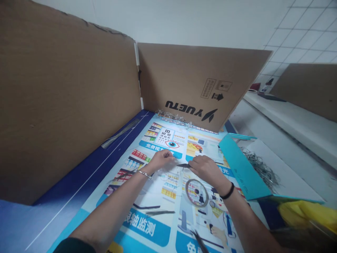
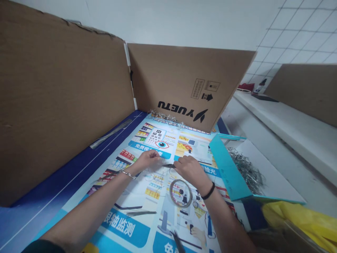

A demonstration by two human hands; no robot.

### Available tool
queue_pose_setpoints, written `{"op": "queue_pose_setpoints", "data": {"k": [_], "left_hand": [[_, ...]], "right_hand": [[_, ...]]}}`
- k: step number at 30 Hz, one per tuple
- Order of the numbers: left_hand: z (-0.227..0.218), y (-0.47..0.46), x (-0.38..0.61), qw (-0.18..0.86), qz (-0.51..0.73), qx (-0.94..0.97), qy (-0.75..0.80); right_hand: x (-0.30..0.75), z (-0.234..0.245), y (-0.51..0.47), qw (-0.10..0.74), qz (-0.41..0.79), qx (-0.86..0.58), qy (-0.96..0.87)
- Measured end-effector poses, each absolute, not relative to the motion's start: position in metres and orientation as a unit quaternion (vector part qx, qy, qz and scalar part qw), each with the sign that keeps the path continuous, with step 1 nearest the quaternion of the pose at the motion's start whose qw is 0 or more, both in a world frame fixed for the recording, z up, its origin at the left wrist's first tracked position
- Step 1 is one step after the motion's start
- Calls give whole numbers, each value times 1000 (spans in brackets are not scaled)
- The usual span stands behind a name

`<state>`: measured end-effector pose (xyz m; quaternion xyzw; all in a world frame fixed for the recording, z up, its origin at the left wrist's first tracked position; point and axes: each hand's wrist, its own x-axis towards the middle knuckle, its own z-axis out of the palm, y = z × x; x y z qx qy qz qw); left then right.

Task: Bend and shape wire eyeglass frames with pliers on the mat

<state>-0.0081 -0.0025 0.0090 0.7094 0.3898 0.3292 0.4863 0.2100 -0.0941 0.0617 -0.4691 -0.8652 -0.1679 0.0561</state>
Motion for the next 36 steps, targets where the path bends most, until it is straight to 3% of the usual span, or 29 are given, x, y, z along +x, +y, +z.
{"op": "queue_pose_setpoints", "data": {"k": [13,36], "left_hand": [[6,-1,-11,576,317,662,360],[12,-3,-11,585,305,693,291]], "right_hand": [[209,63,-94,56,-163,-467,-867],[217,51,-89,108,-138,-479,-860]]}}
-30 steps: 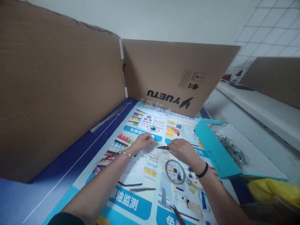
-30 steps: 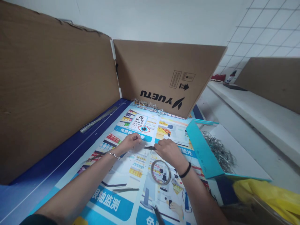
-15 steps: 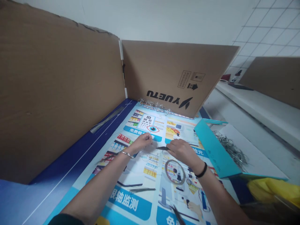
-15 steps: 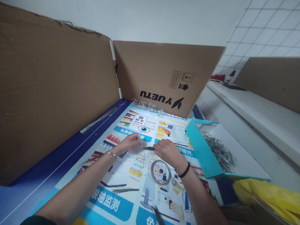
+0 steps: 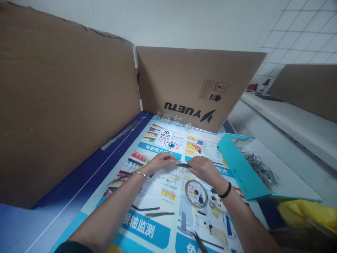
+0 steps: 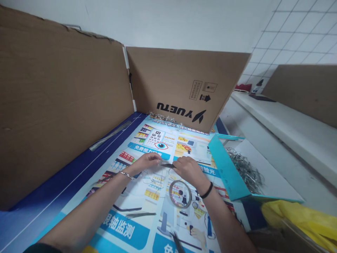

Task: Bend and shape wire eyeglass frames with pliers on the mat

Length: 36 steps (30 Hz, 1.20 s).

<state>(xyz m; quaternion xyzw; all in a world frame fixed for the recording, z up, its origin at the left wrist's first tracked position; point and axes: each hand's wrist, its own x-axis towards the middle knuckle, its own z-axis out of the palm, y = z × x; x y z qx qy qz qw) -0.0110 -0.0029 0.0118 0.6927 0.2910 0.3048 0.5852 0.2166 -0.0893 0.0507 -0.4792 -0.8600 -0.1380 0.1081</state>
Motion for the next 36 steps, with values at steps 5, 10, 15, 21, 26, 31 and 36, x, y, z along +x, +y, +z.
{"op": "queue_pose_setpoints", "data": {"k": [5,10,15,21,26,31,36], "left_hand": [[10,-4,-10,575,302,704,288],[14,-5,-9,553,338,705,289],[15,-6,-8,514,364,706,323],[6,-5,-4,481,396,693,364],[0,-5,-1,413,425,696,405],[2,-11,1,361,416,727,409],[2,-15,3,375,408,731,399]], "right_hand": [[215,43,-86,148,-125,-486,-852],[209,37,-85,167,-106,-510,-837],[201,37,-85,155,-108,-575,-796],[188,40,-88,161,-72,-639,-749],[181,38,-88,166,-46,-662,-729],[178,35,-86,168,-41,-682,-711],[176,32,-87,165,-61,-673,-718]]}}
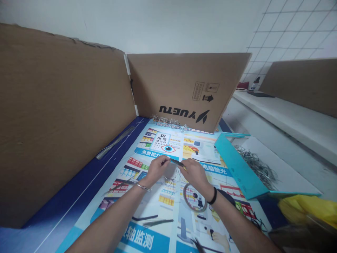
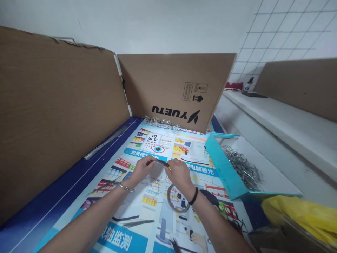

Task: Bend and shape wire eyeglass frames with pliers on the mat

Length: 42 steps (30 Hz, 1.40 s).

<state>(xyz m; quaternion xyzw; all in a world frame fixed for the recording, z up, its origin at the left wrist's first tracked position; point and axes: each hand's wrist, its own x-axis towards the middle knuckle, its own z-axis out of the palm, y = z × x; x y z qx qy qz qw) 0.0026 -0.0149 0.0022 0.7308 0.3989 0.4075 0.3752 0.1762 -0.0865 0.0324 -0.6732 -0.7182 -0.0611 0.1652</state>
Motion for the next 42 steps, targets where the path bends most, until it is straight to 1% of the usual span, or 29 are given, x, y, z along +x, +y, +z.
{"op": "queue_pose_setpoints", "data": {"k": [5,9,15,21,30,36,42], "left_hand": [[5,-14,2,435,406,703,389],[8,-13,0,485,386,689,376],[9,-13,-1,516,346,679,391],[11,-14,0,487,350,690,406],[10,-14,1,453,369,690,428],[11,-11,-2,490,360,674,419],[13,-11,-1,518,365,652,417]], "right_hand": [[177,27,-86,192,-84,-665,-717],[181,20,-82,197,-104,-658,-719],[186,14,-80,205,-132,-651,-719],[188,14,-80,208,-151,-638,-726],[188,15,-82,178,-189,-619,-741],[193,9,-78,236,-141,-625,-731],[197,1,-76,297,-131,-569,-755]]}}
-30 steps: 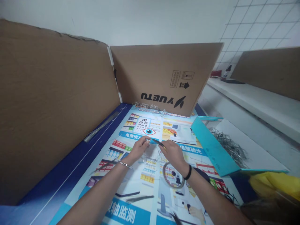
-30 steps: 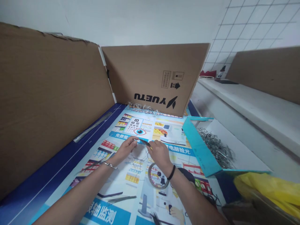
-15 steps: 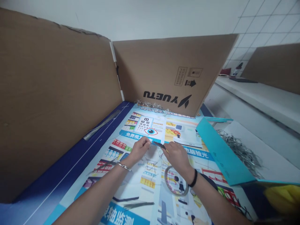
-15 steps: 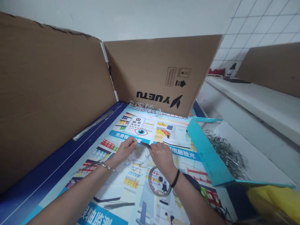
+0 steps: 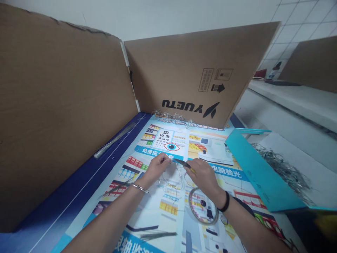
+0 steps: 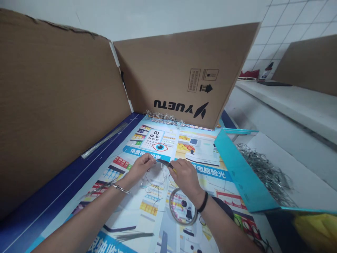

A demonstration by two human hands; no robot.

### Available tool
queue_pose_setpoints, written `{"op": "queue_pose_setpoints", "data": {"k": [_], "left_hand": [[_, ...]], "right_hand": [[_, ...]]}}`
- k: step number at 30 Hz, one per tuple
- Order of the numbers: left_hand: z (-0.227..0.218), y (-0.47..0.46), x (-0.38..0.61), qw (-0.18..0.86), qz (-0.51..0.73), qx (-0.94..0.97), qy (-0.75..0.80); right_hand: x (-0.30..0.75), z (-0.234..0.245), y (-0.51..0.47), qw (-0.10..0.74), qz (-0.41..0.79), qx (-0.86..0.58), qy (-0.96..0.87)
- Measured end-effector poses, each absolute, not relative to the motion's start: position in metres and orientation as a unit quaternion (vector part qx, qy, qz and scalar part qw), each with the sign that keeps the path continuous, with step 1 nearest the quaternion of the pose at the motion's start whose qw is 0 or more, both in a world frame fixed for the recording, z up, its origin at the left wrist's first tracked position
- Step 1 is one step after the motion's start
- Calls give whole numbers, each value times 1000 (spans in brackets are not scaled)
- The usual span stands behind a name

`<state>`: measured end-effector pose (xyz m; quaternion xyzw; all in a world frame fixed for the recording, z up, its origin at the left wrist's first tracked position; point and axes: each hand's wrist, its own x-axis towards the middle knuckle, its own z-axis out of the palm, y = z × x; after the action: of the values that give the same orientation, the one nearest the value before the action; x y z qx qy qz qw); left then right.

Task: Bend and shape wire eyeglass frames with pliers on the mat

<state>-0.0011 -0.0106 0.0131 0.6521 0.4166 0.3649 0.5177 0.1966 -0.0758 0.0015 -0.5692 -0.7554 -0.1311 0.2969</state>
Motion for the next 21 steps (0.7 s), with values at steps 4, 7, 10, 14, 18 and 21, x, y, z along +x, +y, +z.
{"op": "queue_pose_setpoints", "data": {"k": [4,7,10,14,18,21], "left_hand": [[10,-10,2,553,355,638,400],[8,-10,1,556,358,643,386],[10,-10,-2,563,359,643,375],[13,-10,-6,579,363,643,345],[11,-8,-7,581,356,654,328],[9,-7,-6,575,354,656,339]], "right_hand": [[198,-3,-75,291,-138,-560,-763],[200,-6,-74,287,-144,-563,-762],[202,-8,-73,286,-147,-561,-763],[203,-5,-73,279,-148,-561,-765],[202,-2,-75,268,-149,-562,-768],[200,-1,-76,264,-150,-559,-771]]}}
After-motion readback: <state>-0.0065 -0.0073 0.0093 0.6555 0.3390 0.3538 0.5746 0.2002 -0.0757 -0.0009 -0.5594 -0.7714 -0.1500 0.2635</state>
